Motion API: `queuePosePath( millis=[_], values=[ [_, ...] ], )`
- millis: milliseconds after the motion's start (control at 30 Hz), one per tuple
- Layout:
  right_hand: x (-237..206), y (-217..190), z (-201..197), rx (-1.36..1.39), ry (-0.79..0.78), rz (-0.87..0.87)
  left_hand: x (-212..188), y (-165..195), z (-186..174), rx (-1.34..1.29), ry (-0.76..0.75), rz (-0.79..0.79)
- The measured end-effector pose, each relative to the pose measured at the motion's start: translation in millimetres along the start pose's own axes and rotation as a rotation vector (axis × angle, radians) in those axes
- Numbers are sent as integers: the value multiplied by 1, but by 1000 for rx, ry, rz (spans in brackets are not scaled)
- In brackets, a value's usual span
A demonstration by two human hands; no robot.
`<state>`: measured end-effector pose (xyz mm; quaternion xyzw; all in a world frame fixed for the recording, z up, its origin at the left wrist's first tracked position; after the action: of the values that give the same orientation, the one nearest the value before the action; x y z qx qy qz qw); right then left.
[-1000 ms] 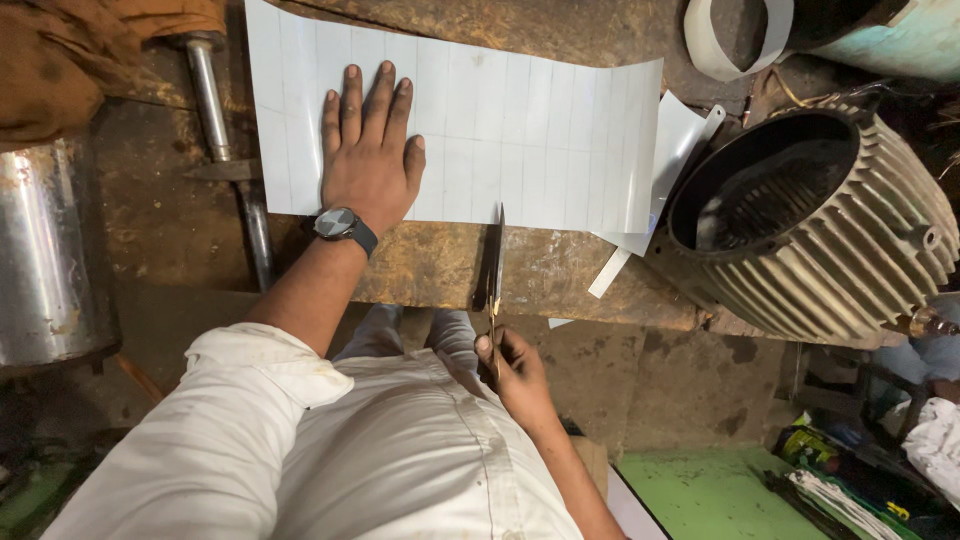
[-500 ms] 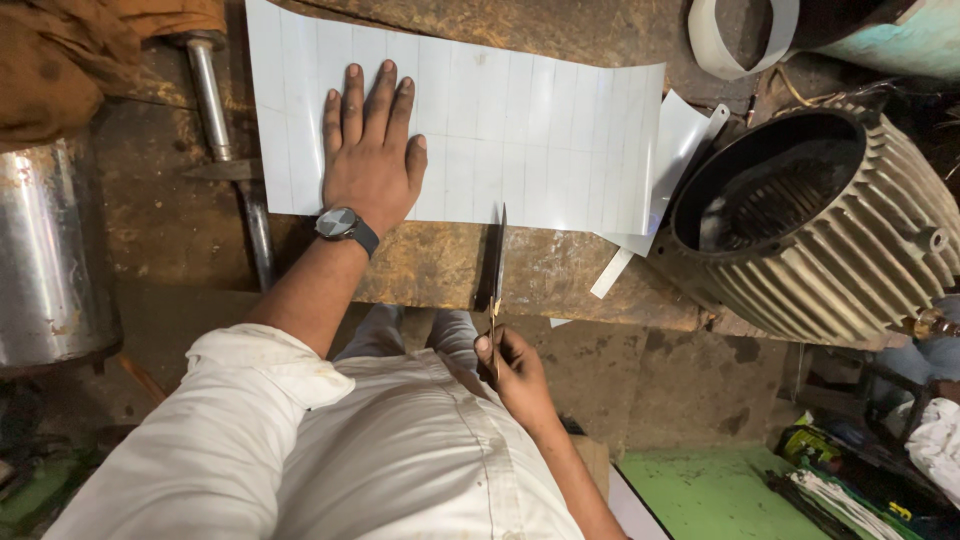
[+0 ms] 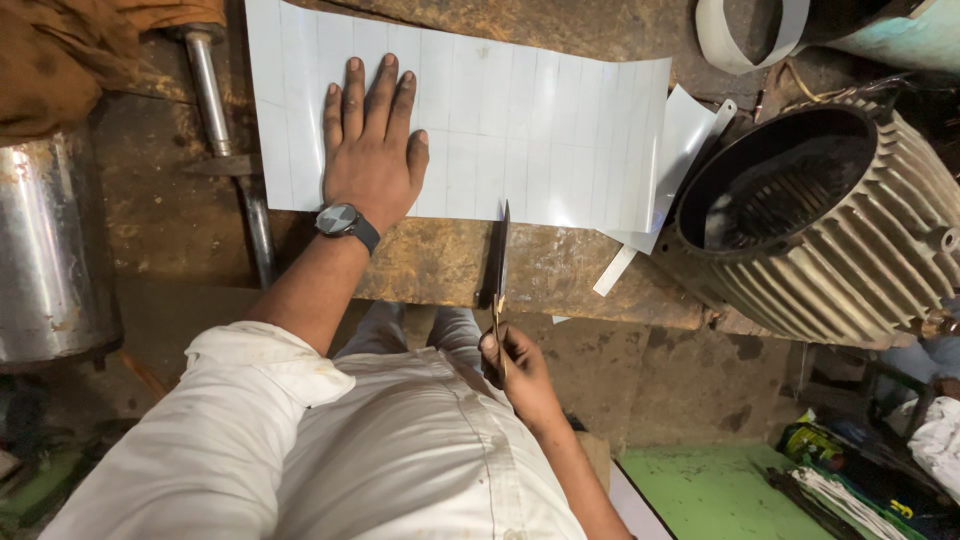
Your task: The person cuts a small piece from a white sheet with scissors, then spreads the sheet on the workbench, aligns a steel ruler on it, and marks lines with a pencil. They then cut the sheet lengthwise into strips with scissors and set the cut strips on the bench.
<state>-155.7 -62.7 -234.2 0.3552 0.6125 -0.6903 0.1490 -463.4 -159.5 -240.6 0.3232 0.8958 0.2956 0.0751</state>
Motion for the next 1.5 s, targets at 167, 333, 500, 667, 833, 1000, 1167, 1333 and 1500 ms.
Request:
queuePosePath(
  millis=[167, 333, 500, 667, 833, 1000, 1167, 1333, 1500],
  values=[
    [0, 0, 0, -55, 18, -22, 0, 0, 1, 13, 4, 13],
    [2, 0, 1, -136, 45, -56, 1, -1, 1, 17, 1, 12],
    [2, 2, 1, -96, 38, -34, 0, -1, 2, 10, -6, 5],
    [1, 4, 1, -44, 20, -12, 1, -2, 4, 16, -9, -4],
    [-1, 1, -1, -84, 35, 12, 0, -3, 4, 23, -6, 7],
    [8, -14, -3, 44, 89, 58, 0, -2, 2, 25, -8, 15],
    [19, -22, -3, 90, 81, 76, 1, -1, -1, 18, 6, 24],
    [18, -19, -4, -57, 125, 58, -1, -1, -1, 27, 3, 27],
    [31, -33, -9, -47, 122, 55, 0, 0, -1, 2, -4, 23]
  ],
)
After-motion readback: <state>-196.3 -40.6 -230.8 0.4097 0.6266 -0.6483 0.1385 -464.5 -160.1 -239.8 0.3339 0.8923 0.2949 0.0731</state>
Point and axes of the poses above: each hand's wrist, its own x-axis towards the middle knuckle, its own z-axis out of the palm, y = z × x, the point moved 2 cm from there along x, towards the middle knuckle, and after that the axes turned 15 degrees about -x, right-handed, at the moved point
